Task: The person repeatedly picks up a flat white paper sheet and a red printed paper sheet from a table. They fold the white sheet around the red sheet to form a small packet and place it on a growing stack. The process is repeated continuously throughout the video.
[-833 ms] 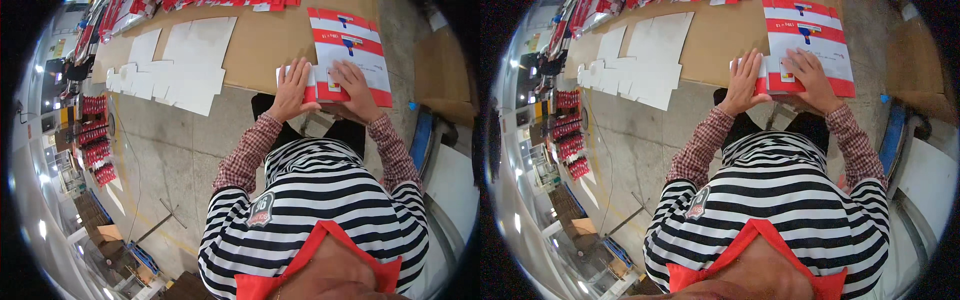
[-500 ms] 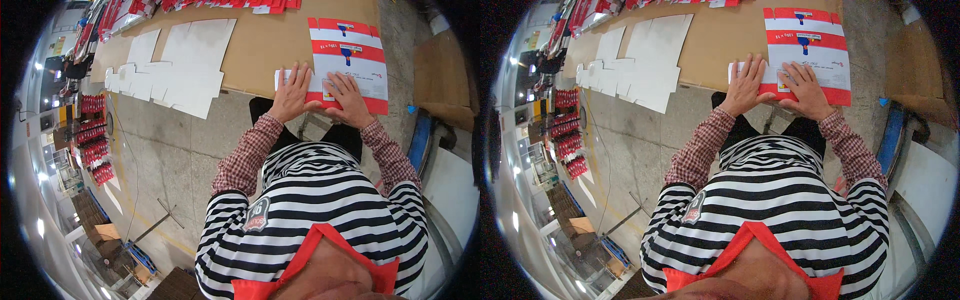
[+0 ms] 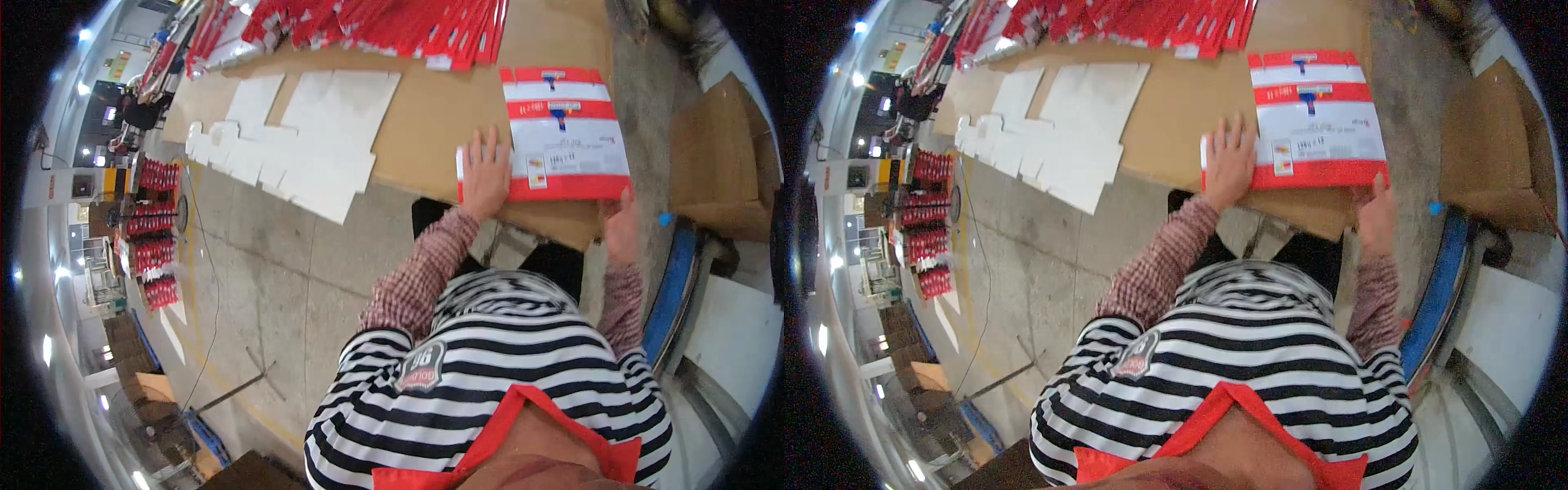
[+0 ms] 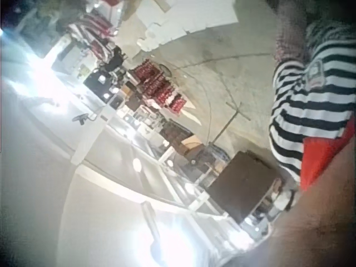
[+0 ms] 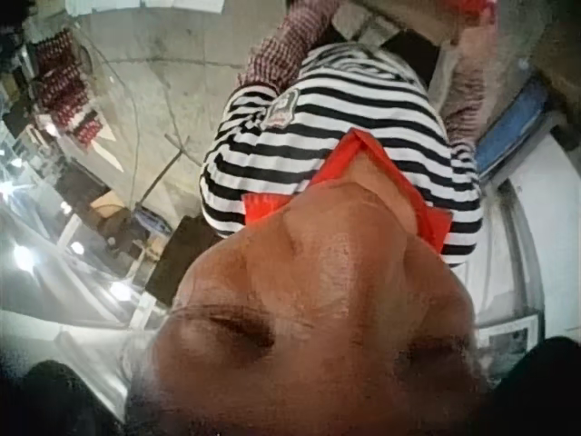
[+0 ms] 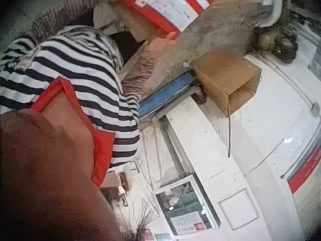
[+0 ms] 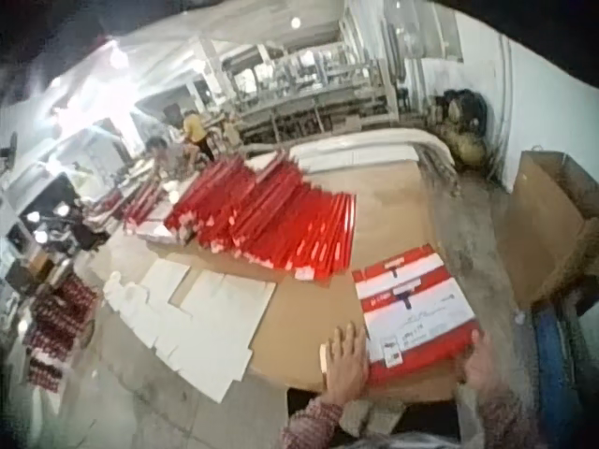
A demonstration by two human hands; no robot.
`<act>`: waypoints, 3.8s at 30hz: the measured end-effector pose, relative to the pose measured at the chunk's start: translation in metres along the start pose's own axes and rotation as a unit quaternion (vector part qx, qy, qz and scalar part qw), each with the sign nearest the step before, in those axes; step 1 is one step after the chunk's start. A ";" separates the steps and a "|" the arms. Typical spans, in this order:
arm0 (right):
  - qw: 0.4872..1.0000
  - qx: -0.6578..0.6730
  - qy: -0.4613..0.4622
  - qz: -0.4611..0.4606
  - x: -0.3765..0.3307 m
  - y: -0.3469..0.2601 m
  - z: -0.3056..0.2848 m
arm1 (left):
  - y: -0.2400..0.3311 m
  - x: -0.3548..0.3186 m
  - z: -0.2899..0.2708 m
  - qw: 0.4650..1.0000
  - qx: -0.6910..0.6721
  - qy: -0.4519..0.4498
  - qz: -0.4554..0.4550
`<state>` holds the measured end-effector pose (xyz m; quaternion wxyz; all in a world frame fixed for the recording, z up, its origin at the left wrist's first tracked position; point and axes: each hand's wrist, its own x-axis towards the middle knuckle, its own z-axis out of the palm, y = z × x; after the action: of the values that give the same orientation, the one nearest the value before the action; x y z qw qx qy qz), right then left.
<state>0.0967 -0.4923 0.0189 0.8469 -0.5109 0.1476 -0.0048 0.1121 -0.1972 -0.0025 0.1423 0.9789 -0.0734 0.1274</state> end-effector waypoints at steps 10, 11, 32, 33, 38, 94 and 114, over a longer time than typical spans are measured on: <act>0.939 -0.251 -0.232 0.017 0.027 -0.023 0.017 | 0.011 -0.021 -0.049 0.930 -0.269 0.216 -0.128; 0.915 -0.305 -0.264 0.029 0.048 -0.043 -0.007 | -0.014 -0.023 -0.051 0.930 -0.245 0.231 -0.148; 0.765 -0.556 -0.310 -0.095 0.384 0.108 0.167 | -0.092 -0.070 -0.041 0.929 -0.263 0.220 -0.138; 0.753 -0.586 -0.269 -0.129 0.338 0.100 0.153 | -0.103 -0.082 -0.070 0.936 -0.212 0.234 -0.157; 0.755 -0.568 -0.307 -0.118 0.214 0.022 0.087 | -0.191 -0.125 -0.136 0.962 0.117 0.101 -0.225; 0.476 -0.465 -0.665 -0.338 -0.051 0.108 0.255 | -0.027 -0.034 0.041 0.977 0.108 0.186 0.005; 0.579 -0.592 -0.418 -0.374 0.041 0.045 0.127 | 0.021 -0.047 0.045 0.975 0.011 0.071 0.209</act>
<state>0.1617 -0.3674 0.0249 0.2477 -0.8541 -0.4570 -0.0182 0.0733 -0.2256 -0.0511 0.1062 0.9317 -0.2648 0.2247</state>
